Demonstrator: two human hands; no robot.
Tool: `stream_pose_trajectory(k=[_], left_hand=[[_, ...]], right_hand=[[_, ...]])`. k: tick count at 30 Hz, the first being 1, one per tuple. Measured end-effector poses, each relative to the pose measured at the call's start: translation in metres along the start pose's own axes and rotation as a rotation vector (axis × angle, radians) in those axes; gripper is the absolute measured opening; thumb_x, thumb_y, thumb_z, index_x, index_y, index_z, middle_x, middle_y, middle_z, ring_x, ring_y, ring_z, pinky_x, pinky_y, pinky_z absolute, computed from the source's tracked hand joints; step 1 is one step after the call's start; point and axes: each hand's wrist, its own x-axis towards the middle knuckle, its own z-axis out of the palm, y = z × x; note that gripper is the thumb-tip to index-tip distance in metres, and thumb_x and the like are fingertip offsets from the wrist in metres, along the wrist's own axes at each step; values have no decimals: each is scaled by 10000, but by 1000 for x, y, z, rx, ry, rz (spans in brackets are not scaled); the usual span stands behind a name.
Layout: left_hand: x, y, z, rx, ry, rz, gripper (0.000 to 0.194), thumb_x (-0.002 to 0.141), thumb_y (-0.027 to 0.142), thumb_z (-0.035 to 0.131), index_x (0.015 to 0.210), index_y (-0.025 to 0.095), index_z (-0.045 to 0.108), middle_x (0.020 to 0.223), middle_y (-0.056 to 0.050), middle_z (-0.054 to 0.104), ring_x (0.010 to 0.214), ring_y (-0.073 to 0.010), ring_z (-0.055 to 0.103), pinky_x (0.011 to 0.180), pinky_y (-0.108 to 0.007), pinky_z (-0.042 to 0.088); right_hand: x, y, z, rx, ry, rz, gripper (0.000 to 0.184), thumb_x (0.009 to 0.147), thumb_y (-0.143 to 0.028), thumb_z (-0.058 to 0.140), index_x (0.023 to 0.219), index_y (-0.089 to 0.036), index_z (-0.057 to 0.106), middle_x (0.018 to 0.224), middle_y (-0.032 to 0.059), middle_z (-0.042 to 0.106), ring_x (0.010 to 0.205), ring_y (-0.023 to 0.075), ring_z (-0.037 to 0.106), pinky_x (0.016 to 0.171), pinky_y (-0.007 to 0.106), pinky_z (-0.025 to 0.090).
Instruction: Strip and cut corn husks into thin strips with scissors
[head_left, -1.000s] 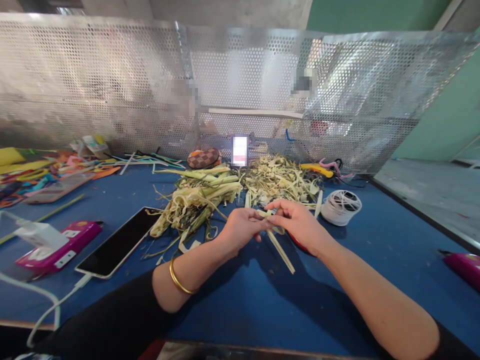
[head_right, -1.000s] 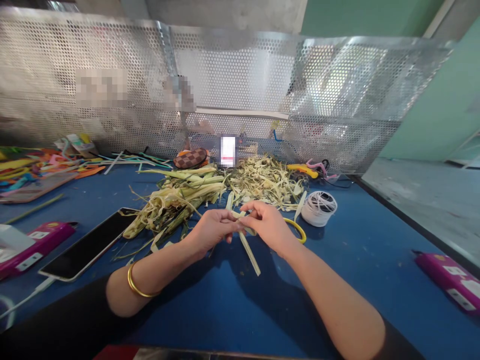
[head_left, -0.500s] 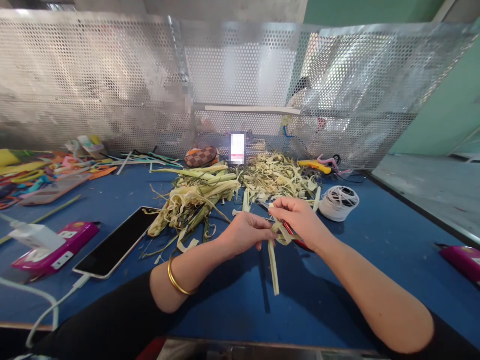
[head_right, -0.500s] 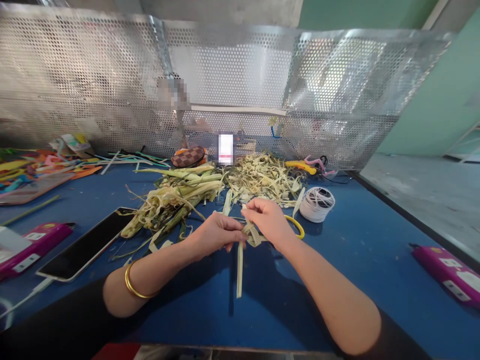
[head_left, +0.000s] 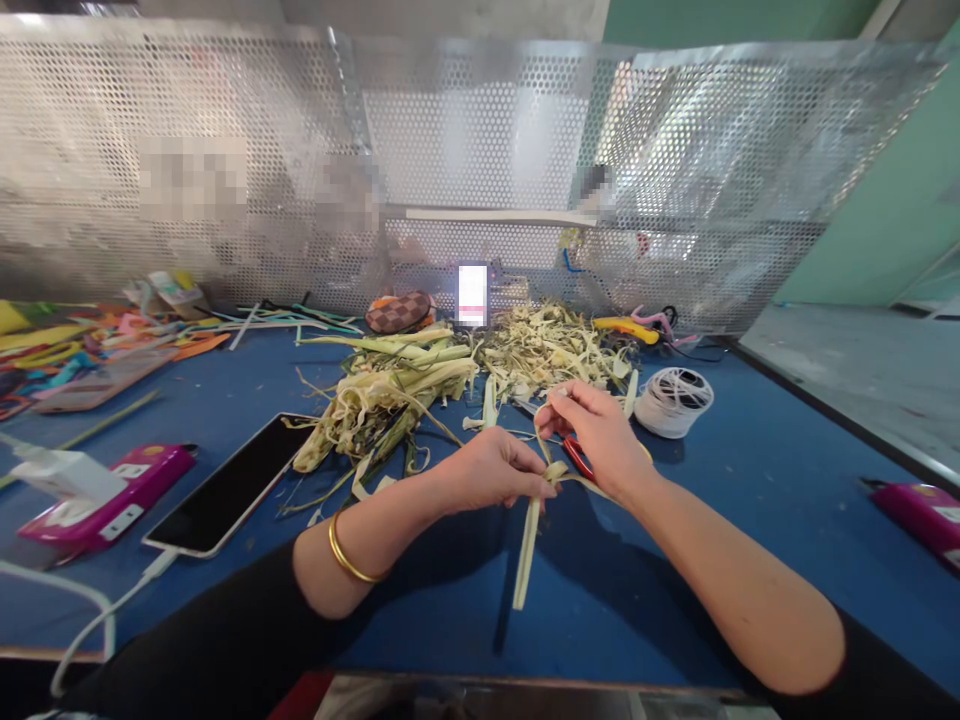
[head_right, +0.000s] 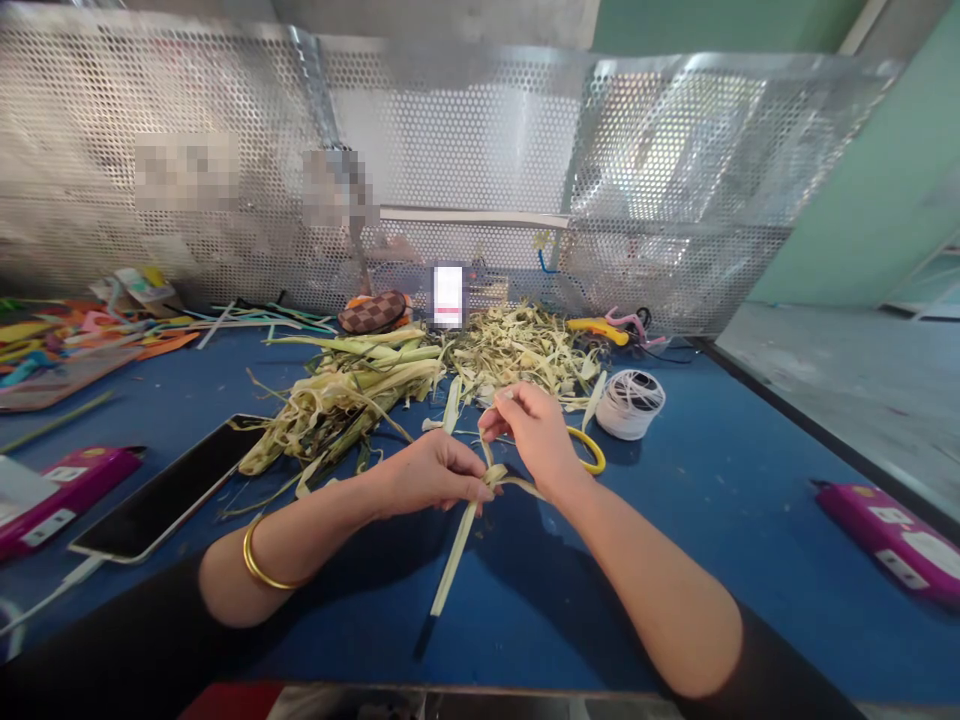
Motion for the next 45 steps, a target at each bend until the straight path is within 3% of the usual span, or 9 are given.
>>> stream_pose_trajectory(k=[8,13,16,20,25,36,38,41,45], left_hand=[[2,-3,5,-177,112,-35,322,667,443,691,541,148,661,414,31,491,388,-57,347,414,-215,255],[2,-5,7,-216,7,-60,233,631,373,726,665,143,736,487,11,573,388,-47,346,402,-213,237],[4,-6,6,-255,46,-49,227,630,359,729,682,137,738,501,2,590,382,-44,359,394,-210,239],[7,-7,2,-371,228,-58,236,629,358,734,688,130,726,541,-9,607,386,-41,379,384,-204,236],[9,-10,-2,-457,327,-92,293,636,409,737,730,131,721,679,-33,650,433,-34,414,379,-187,222],[9,-9,-1,-443,410,-139,244,655,358,738,640,118,697,571,-29,618,421,-39,414,386,-184,226],[8,-8,-2,-468,423,-152,244,662,349,738,628,113,689,539,-24,602,417,-41,425,386,-186,224],[7,-5,-3,-525,447,-168,230,659,324,745,652,104,679,601,-45,635,458,-59,494,377,-183,199],[7,-5,-4,-635,451,-130,245,682,328,720,621,109,630,560,-18,582,462,-59,488,369,-172,193]], right_hand=[[1,-1,-1,21,-86,48,252,716,-414,669,739,-192,552,707,25,707,632,154,642,673,316,501],[-3,-1,2,-7,-165,10,228,763,-407,635,730,-201,544,684,6,679,623,132,611,676,299,488],[-1,-2,0,-31,-195,-16,238,782,-438,613,809,-210,550,769,22,685,689,149,620,691,306,482],[7,-8,-15,-308,-112,-144,276,821,-465,556,949,-221,551,879,40,671,770,177,619,720,326,464],[9,-15,-29,-831,-439,-222,262,884,-384,469,747,-203,602,693,6,615,676,162,557,645,283,405],[14,-4,-31,-956,-409,-241,311,874,-304,466,605,-198,580,569,-12,594,564,148,558,576,265,401],[12,-4,-30,-985,-292,-373,253,881,-309,481,718,-204,643,708,20,656,679,183,602,642,301,428],[1,-11,-25,-1000,-86,-743,173,878,-296,527,936,-214,669,932,72,675,888,225,604,783,361,426],[-18,-20,-9,-1131,-196,-1082,156,887,-205,517,912,-207,671,809,44,664,765,176,581,800,356,387]])
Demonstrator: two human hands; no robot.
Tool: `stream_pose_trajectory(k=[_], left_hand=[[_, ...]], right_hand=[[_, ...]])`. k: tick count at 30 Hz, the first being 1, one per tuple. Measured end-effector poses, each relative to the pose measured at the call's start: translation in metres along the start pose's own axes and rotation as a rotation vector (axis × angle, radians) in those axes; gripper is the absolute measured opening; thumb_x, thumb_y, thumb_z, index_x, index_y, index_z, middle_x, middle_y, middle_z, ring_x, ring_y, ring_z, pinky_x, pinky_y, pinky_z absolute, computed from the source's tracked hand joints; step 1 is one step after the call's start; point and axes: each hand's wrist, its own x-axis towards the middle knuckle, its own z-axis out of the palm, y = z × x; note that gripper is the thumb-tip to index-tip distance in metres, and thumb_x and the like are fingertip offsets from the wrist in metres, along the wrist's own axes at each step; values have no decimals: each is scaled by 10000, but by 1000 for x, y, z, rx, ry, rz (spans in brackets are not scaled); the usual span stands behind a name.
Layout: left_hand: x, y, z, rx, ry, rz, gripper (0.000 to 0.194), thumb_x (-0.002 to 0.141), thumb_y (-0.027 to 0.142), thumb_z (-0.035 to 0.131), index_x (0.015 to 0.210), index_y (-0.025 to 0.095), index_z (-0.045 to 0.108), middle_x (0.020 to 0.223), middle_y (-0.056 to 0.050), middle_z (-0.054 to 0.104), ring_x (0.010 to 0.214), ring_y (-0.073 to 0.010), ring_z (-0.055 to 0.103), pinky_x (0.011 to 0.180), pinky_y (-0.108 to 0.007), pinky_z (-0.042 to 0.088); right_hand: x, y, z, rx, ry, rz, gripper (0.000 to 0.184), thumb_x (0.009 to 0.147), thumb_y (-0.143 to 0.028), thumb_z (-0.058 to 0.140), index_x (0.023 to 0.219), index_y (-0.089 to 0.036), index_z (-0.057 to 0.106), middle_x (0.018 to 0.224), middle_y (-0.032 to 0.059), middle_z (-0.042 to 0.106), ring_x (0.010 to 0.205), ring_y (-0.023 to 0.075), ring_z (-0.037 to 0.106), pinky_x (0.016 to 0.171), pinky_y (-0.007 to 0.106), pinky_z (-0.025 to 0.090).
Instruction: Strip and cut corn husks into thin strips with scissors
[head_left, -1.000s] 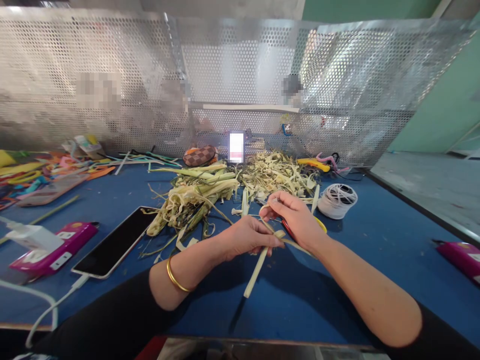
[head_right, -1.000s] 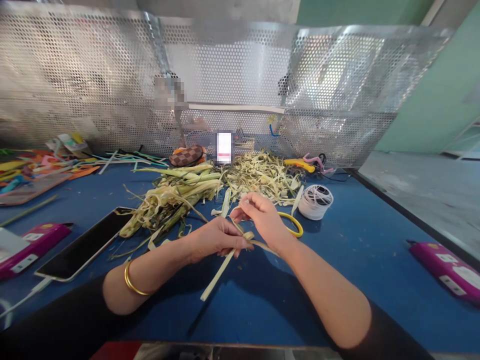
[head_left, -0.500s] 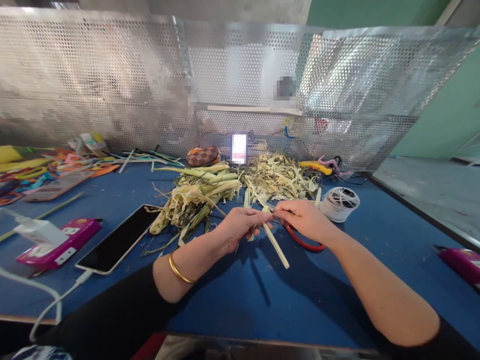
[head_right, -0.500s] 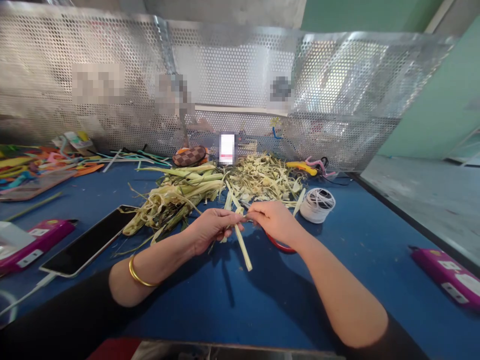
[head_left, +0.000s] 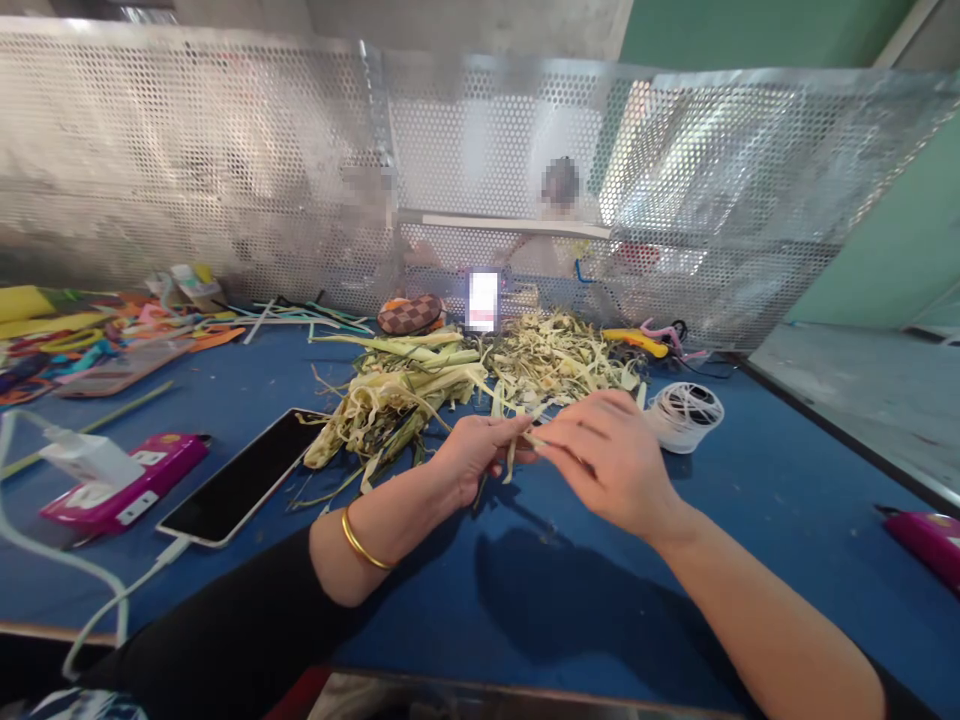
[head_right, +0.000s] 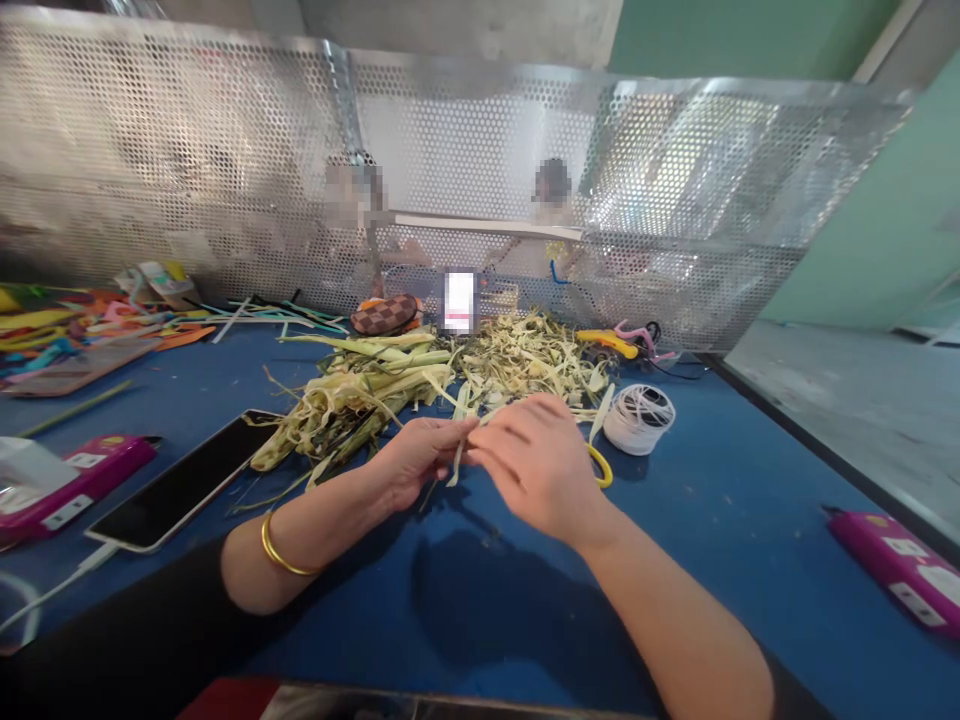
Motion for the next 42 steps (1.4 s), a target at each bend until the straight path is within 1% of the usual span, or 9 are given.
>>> stream_pose_trajectory(k=[4,8,13,17,24,33,36,38,42], left_hand=[[4,-2,-4,-48,-36,44,181,645,264,720,622,116,619,542,13,540,468,-56,458,446,-177,334],[9,-5,-7,-22,-63,64,206,565,244,767,657,110,640,610,-6,596,545,-78,522,547,-201,396],[8,-8,-5,-43,-59,87,316,482,316,833,612,105,638,584,4,589,551,-76,521,562,-205,398],[5,-8,-2,-39,-33,115,280,533,319,815,591,99,653,581,-12,602,538,-75,509,536,-201,400],[0,-2,2,-99,47,103,58,741,153,646,702,116,669,685,-46,689,630,-131,619,630,-244,489],[-1,-1,5,-147,118,23,9,752,128,641,761,128,640,622,-20,659,572,-114,614,635,-234,505],[0,0,2,-161,121,23,24,749,135,650,766,117,650,639,-30,670,568,-111,611,631,-232,503],[1,3,-1,-164,111,47,36,741,137,660,766,111,661,657,-40,679,586,-115,619,633,-235,503],[3,6,-4,-138,48,52,141,767,215,656,694,96,674,656,-64,679,591,-122,624,669,-259,515]], right_hand=[[0,-12,8,-210,-209,-209,256,913,-121,415,1014,-166,646,818,61,638,739,176,527,803,360,358],[-2,-10,18,-364,-279,-275,246,913,-102,404,1004,-143,630,805,65,605,721,187,498,764,361,351],[-4,-10,23,-370,-224,-263,302,914,-67,354,781,-146,613,728,62,578,653,173,474,731,345,349],[-6,-15,23,-299,-141,-240,322,920,-71,350,735,-155,600,675,44,571,631,157,481,745,332,357],[-6,-25,19,-179,-65,-297,313,923,-85,357,766,-165,616,674,48,626,657,157,533,721,331,394],[-6,-36,18,-20,-27,-389,248,905,-65,384,909,-132,622,745,71,682,713,173,602,714,350,421],[-6,-31,17,-3,3,-307,220,906,-89,416,1044,-135,581,794,71,692,741,176,620,747,347,425],[-5,-23,17,-68,81,-143,212,909,-147,462,1100,-152,554,859,85,696,786,190,625,788,354,419],[-5,-3,17,-246,51,197,154,918,-273,482,949,-177,598,879,111,681,812,234,607,810,377,373]])
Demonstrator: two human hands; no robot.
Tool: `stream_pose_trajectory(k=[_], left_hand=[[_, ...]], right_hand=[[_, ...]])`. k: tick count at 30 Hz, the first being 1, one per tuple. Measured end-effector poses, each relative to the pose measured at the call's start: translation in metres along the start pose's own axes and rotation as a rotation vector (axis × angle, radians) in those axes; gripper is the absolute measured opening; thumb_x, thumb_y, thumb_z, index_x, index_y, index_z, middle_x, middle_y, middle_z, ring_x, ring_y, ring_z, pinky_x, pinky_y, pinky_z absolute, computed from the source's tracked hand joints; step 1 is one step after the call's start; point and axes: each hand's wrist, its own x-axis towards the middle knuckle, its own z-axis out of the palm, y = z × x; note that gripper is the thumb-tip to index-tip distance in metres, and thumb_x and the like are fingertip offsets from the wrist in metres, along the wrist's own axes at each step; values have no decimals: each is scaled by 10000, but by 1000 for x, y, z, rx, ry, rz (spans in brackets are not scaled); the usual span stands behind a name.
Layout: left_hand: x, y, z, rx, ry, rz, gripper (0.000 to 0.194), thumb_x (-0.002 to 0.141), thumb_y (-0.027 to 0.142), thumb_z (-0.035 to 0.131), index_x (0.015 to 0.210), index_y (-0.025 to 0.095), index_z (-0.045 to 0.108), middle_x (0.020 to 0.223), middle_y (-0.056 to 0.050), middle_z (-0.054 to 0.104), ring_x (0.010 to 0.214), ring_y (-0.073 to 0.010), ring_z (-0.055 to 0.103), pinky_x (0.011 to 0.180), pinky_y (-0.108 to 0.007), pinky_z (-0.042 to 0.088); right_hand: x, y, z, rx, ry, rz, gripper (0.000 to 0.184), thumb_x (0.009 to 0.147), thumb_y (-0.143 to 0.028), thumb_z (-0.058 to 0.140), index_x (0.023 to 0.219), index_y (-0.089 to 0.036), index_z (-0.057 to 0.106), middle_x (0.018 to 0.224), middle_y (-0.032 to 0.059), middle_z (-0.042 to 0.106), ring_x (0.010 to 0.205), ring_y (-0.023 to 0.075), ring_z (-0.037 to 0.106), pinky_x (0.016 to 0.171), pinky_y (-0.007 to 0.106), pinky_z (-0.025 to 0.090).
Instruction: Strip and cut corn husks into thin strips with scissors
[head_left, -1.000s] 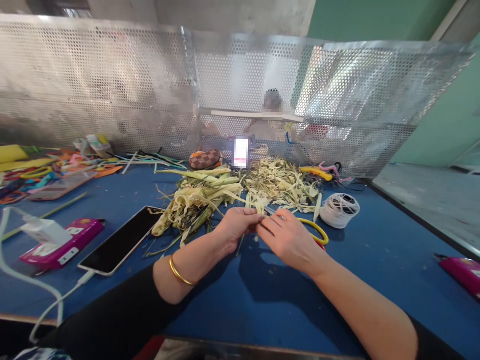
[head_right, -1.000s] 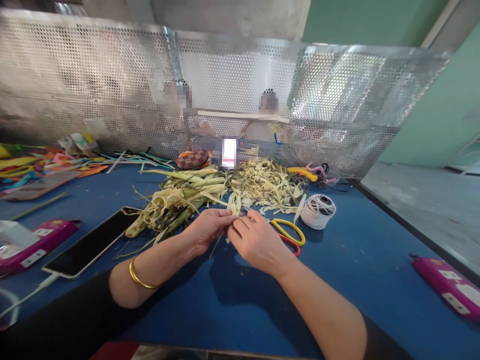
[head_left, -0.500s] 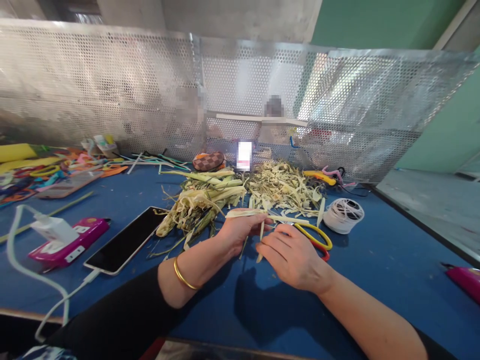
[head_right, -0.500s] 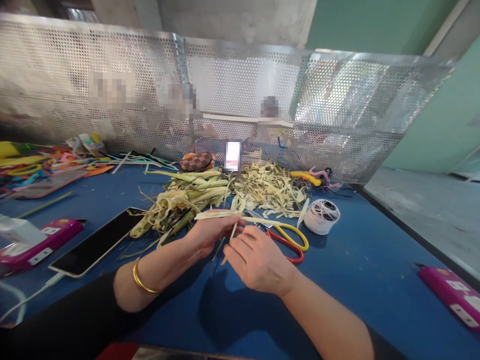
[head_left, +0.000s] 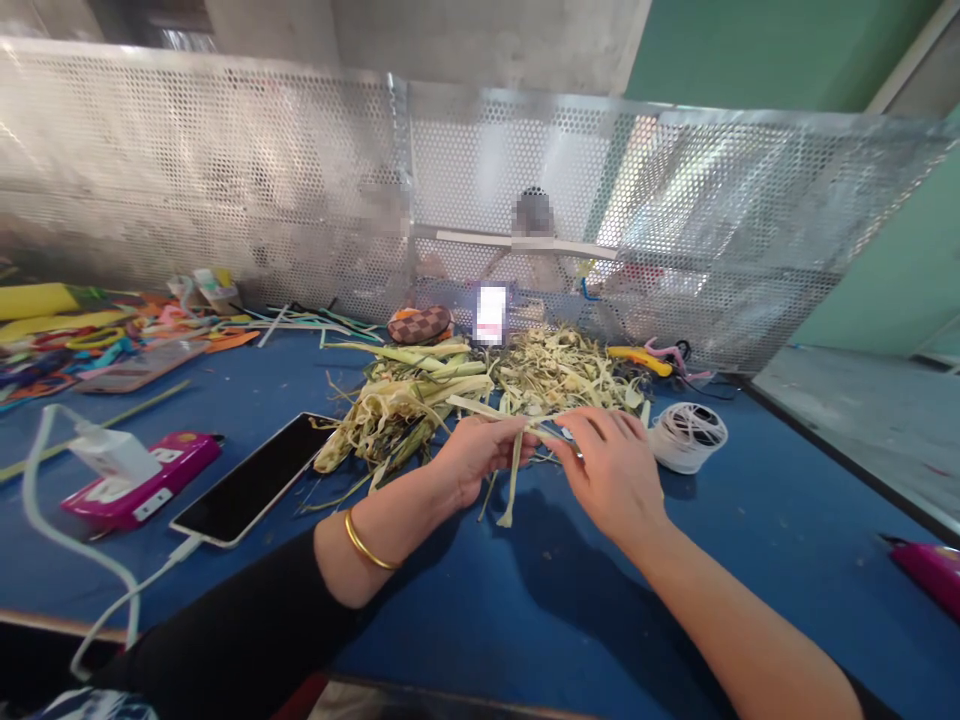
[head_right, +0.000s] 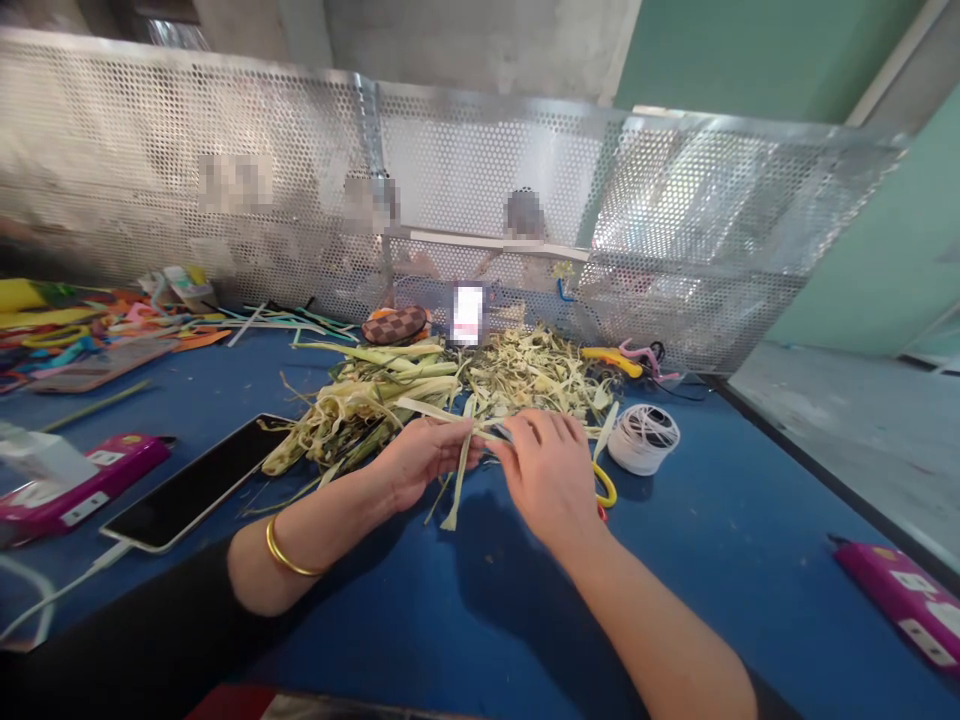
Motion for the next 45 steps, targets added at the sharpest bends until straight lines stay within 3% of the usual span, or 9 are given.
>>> stream_pose_trajectory(k=[4,10,18,22,31,34,37,40,45], left_hand=[[2,-4,-1,71,15,33,162,739,260,693,705,102,691,656,-47,671,561,-101,594,631,-238,503],[3,-11,1,173,98,126,160,621,231,767,697,108,698,655,-41,671,499,-73,526,440,-177,363],[1,1,0,108,5,-18,214,600,267,769,709,110,675,665,-25,644,462,-41,455,395,-167,267],[-2,-2,1,190,-78,-41,319,639,417,730,664,113,640,626,-17,610,454,-54,441,398,-193,254],[-3,-7,3,468,-134,37,222,609,334,715,579,125,647,479,24,523,382,-36,300,398,-216,185],[-4,-5,2,488,-155,34,248,600,366,718,603,122,675,487,19,531,389,-39,312,398,-214,202],[-6,-3,2,508,-158,33,261,609,381,708,643,122,697,503,18,537,401,-47,324,398,-216,225],[-8,-4,2,540,-177,39,275,630,396,698,567,132,652,476,20,511,405,-53,331,401,-215,232],[-8,-9,4,563,-232,29,333,647,443,683,520,144,610,455,16,509,397,-60,327,398,-218,238]], right_hand=[[0,5,4,41,-199,1,280,946,-242,413,725,-178,573,571,24,596,551,164,536,732,325,338],[0,-11,0,264,-287,-35,348,924,-212,385,602,-187,514,543,19,564,526,145,487,654,305,322],[5,-1,7,1373,-366,1145,366,674,-531,688,688,-173,614,580,-19,565,494,103,492,488,236,370],[5,0,12,1538,-186,1336,389,480,-410,840,605,-168,562,524,-58,531,445,64,457,431,197,347],[1,-6,22,1362,12,1286,427,463,-484,803,496,-175,510,453,-35,542,385,73,449,406,217,340],[0,1,22,1253,-117,1224,435,537,-552,743,507,-184,512,439,-33,516,381,93,446,411,239,331],[1,14,14,861,-205,1025,498,698,-606,605,453,-196,465,378,-37,424,378,101,399,434,260,301],[4,21,3,445,-78,731,457,792,-520,550,481,-191,490,442,-16,476,459,114,412,497,272,300],[6,13,3,788,-269,577,231,776,-402,592,732,-192,677,762,38,653,745,190,571,678,300,412]])
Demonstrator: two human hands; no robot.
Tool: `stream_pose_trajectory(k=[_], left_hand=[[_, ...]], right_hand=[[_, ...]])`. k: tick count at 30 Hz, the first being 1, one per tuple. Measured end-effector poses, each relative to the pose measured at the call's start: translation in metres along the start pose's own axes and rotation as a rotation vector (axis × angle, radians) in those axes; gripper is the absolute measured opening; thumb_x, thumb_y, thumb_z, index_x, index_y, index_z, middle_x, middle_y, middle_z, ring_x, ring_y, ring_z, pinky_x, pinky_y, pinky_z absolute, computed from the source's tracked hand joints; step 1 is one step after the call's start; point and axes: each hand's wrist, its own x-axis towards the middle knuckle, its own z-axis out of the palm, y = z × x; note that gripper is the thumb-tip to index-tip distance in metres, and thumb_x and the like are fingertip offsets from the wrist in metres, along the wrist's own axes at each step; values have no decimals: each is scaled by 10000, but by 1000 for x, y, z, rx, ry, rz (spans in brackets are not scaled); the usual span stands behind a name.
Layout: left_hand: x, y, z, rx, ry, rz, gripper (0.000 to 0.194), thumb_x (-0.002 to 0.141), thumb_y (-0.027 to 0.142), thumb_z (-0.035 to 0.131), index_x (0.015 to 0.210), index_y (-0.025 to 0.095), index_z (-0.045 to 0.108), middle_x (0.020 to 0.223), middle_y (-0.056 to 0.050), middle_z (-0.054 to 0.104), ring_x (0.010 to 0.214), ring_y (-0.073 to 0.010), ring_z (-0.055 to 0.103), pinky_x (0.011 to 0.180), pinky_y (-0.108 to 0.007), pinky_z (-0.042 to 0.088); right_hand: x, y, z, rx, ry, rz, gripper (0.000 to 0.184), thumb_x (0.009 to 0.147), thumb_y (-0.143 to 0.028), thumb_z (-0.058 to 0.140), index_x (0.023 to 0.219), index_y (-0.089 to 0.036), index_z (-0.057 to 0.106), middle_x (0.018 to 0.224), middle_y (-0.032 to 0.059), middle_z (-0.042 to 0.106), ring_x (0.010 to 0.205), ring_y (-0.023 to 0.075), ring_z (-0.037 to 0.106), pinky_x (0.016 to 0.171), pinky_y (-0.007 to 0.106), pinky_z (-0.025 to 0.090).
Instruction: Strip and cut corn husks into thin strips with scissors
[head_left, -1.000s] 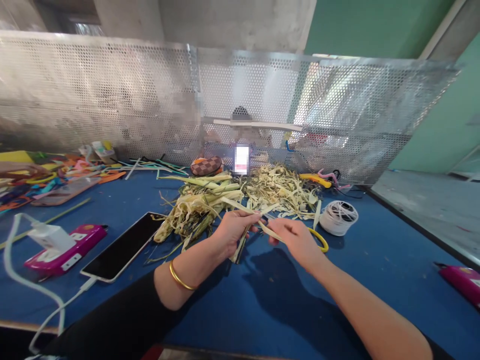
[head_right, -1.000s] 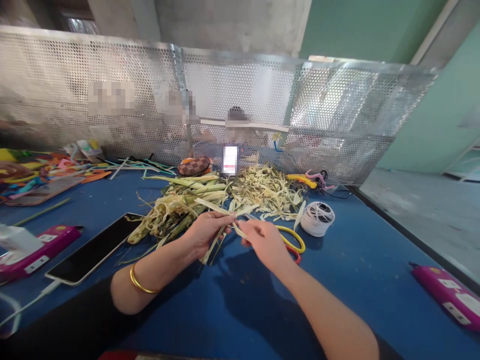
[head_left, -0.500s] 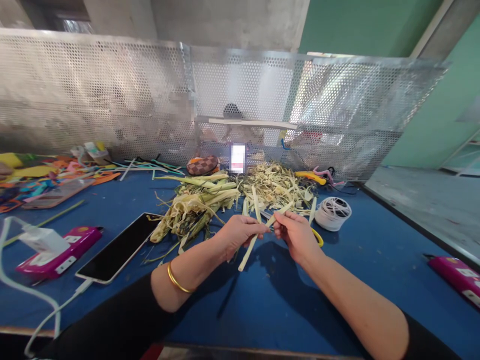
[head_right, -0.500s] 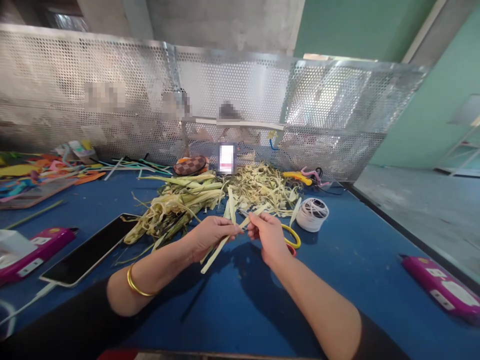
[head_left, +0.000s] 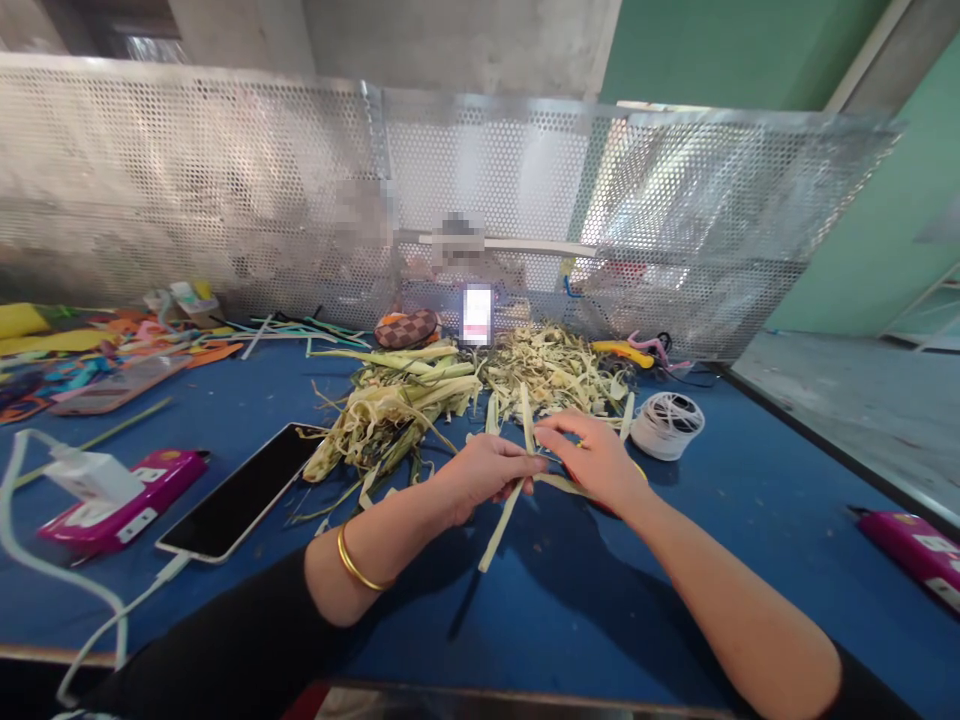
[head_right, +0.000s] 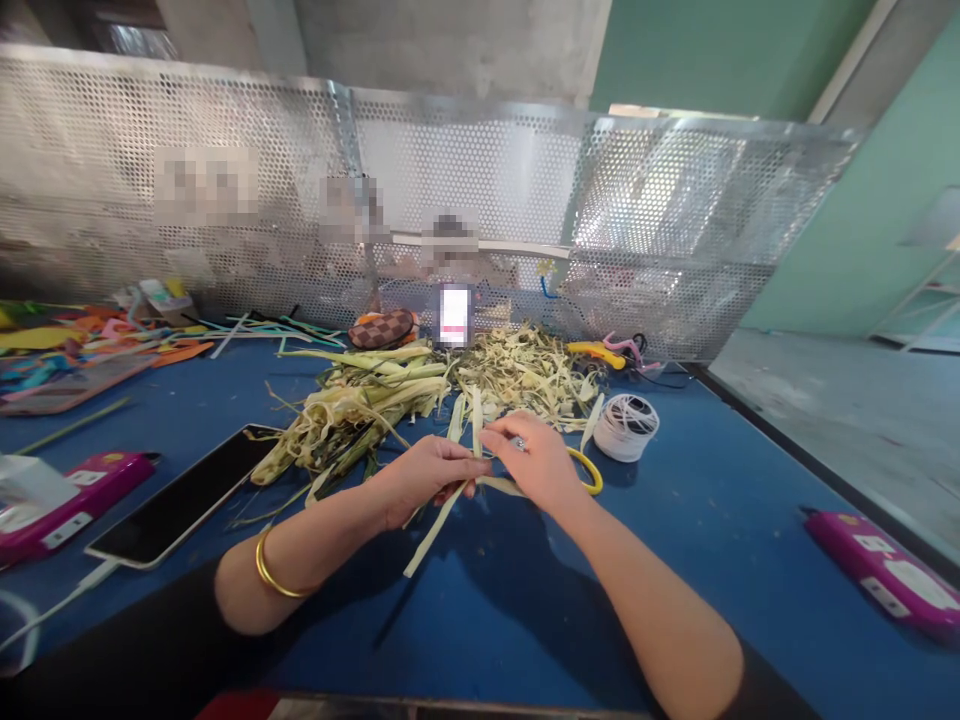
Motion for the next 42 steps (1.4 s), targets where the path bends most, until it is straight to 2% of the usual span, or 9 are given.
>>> stream_pose_trajectory(k=[3,5,8,16,19,23,27,32,42], left_hand=[[-1,0,2,-52,-27,-6,322,668,448,663,584,136,657,475,6,544,398,-61,344,403,-217,249],[-2,1,2,-70,-66,3,324,659,448,676,573,136,659,495,-5,571,406,-62,369,411,-217,263],[-5,4,2,-60,-122,24,335,656,443,691,524,138,646,502,-12,587,414,-62,393,427,-218,289],[-9,7,3,-28,-196,-31,266,661,387,695,691,125,734,536,-17,620,419,-52,387,433,-217,274],[-6,6,1,-63,-143,-45,300,649,417,704,692,121,722,535,-10,605,416,-49,380,415,-213,247],[-3,8,-5,-201,1,-53,413,656,528,671,677,116,683,576,-20,605,429,-53,401,400,-208,233],[-2,9,-10,-231,32,-48,418,654,540,663,662,122,669,601,-31,622,429,-56,411,395,-209,229],[0,7,-9,-139,30,-61,224,605,350,712,661,133,706,572,-24,628,430,-61,424,404,-207,244],[1,5,-12,-87,-16,-17,196,655,314,697,621,121,693,543,-33,628,443,-74,475,417,-199,313]], right_hand=[[-1,2,9,400,-166,212,258,739,-422,634,674,-173,656,628,5,605,612,155,539,617,293,429],[-2,4,13,573,-135,299,260,672,-417,700,644,-168,632,588,-14,577,556,134,509,564,279,423],[-4,3,17,635,-50,352,278,617,-415,736,609,-175,596,553,-34,536,498,114,459,476,252,376],[-6,-2,22,371,132,204,257,692,-397,640,574,-182,564,542,-40,481,545,115,406,536,256,332],[-2,2,15,230,71,139,257,761,-404,579,633,-181,580,593,-22,541,600,138,474,592,266,373],[4,7,-1,102,-139,55,320,868,-435,462,750,-178,613,740,22,638,718,169,569,679,286,418],[6,7,-12,-51,-320,11,313,865,-418,489,689,-185,601,629,-9,592,623,143,529,624,265,389],[7,9,-15,-73,-287,1,264,801,-373,554,624,-183,606,526,-40,517,531,119,454,545,245,335],[7,11,-13,-174,-201,-3,285,794,-364,551,579,-181,590,504,-40,512,522,119,460,538,241,343]])
